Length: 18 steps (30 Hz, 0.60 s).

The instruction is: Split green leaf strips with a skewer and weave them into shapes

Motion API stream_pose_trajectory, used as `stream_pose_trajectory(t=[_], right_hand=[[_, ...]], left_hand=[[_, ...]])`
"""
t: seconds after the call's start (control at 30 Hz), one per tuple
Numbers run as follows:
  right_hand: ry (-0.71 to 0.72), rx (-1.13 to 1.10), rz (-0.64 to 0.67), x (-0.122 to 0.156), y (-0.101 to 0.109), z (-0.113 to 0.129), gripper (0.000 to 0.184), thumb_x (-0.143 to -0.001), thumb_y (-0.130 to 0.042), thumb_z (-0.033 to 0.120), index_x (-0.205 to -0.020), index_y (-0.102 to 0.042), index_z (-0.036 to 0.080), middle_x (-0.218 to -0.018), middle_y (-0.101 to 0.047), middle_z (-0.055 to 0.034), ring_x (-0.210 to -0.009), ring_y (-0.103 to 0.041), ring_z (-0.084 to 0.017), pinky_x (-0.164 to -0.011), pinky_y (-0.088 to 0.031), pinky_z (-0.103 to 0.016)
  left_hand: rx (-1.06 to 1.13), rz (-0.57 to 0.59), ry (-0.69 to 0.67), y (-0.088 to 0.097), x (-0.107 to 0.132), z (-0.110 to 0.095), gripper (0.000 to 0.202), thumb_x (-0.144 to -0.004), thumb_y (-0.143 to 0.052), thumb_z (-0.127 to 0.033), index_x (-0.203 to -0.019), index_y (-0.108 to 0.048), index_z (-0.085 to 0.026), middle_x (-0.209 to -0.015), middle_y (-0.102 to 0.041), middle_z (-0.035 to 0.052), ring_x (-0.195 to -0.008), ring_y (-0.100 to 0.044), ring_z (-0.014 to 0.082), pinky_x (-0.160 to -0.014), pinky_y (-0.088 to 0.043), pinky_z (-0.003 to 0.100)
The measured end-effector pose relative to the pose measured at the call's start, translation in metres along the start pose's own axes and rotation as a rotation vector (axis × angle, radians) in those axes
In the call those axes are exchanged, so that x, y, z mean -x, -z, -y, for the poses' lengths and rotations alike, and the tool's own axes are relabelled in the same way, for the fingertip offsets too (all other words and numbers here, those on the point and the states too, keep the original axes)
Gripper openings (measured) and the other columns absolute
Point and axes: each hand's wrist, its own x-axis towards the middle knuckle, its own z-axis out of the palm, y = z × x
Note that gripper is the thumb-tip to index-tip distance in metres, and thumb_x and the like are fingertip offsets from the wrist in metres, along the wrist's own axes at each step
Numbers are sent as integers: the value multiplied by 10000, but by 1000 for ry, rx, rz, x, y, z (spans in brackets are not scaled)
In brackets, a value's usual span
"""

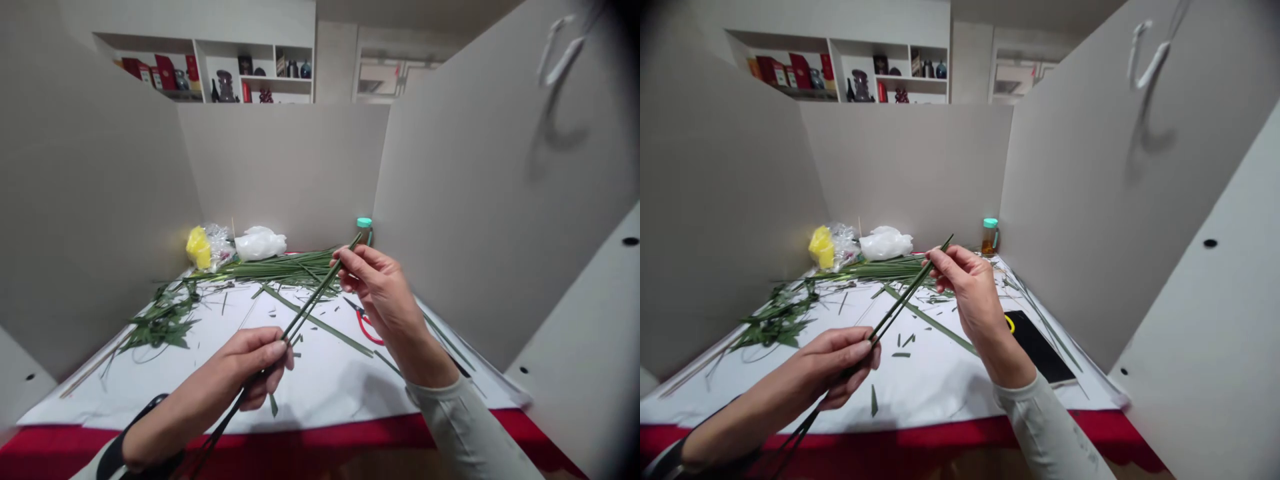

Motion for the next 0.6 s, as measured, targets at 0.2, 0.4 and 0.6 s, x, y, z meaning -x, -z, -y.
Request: stream_pose_trajectory(t=[0.2, 0.4, 0.6], right_hand=[[13, 108, 14, 32, -2, -9, 302, -801, -804, 338, -621, -613, 188, -597, -512, 45, -551, -413, -73, -545, -327, -241], [-3, 153, 5, 52, 8, -12, 270, -827, -773, 316, -648, -625, 179, -656, -558, 35, -562, -447, -68, -550, -347, -243], [92, 249, -461, 27, 55, 6, 293, -896, -641, 141, -614, -565, 153, -594, -521, 52, -536, -500, -37, -552, -340, -286]], left_hand=[[9, -37, -139, -25, 10, -7, 209, -922, -645, -368, -877, -623, -165, -620, -596, -16, -412, -401, 50, -381, -298, 160], [-18, -59, -90, -29, 18, 1, 229, -919, -650, -352, -834, -674, -141, -620, -628, 12, -437, -414, 46, -410, -301, 152], [-48, -17, 103, 3, 41, 18, 183, -848, -722, -307, -808, -755, -131, -629, -629, 36, -478, -429, 56, -448, -300, 163]])
